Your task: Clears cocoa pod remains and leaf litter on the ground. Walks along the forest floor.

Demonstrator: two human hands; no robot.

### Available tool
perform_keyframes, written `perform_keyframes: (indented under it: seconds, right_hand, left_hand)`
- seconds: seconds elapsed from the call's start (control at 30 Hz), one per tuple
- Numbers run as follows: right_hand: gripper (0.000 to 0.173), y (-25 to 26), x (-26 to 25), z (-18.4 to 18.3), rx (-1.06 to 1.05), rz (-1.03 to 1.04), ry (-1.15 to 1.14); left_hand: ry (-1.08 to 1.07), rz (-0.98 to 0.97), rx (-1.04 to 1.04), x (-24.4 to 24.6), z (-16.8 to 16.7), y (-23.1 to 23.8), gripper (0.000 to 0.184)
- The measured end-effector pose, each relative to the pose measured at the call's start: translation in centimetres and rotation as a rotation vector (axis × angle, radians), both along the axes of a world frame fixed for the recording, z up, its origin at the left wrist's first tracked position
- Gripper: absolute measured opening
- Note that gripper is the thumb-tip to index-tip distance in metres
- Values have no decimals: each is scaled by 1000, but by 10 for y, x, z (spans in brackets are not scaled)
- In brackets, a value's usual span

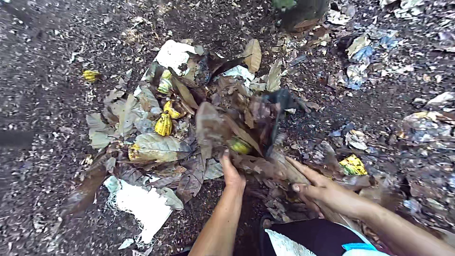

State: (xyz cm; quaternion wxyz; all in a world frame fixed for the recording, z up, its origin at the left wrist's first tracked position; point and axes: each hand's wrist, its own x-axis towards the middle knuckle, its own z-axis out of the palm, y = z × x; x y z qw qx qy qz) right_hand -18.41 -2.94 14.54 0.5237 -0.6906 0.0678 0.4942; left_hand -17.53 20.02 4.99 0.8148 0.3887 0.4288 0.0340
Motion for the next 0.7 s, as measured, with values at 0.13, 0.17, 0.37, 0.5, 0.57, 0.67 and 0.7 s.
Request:
perform_keyframes:
  seconds: [0.13,0.17,0.37,0.5,0.57,0.67,0.7]
  right_hand:
    - [78,84,53,25,59,199,-105]
    - [76,109,65,27,56,248,-158]
    - [74,231,116,2,-240,469,-723]
    - [75,227,123,2,-278,410,-805]
    - [74,202,123,7,-126,231,-668]
    - [71,139,127,1,22,-58,-446]
    - [69,113,131,-9,55,-161,-420]
  left_hand:
    - [-177,115,41,30,53,64,51]
    - [-221,99,75,35,60,90,52]
    - [83,183,363,43,80,232,52]
    - [224,-55,704,44,70,276,57]
    - [211,-146,766,48,60,286,61]
    - [197,-98,752,53,49,289,63]
    - [195,-43,776,50,47,289,64]
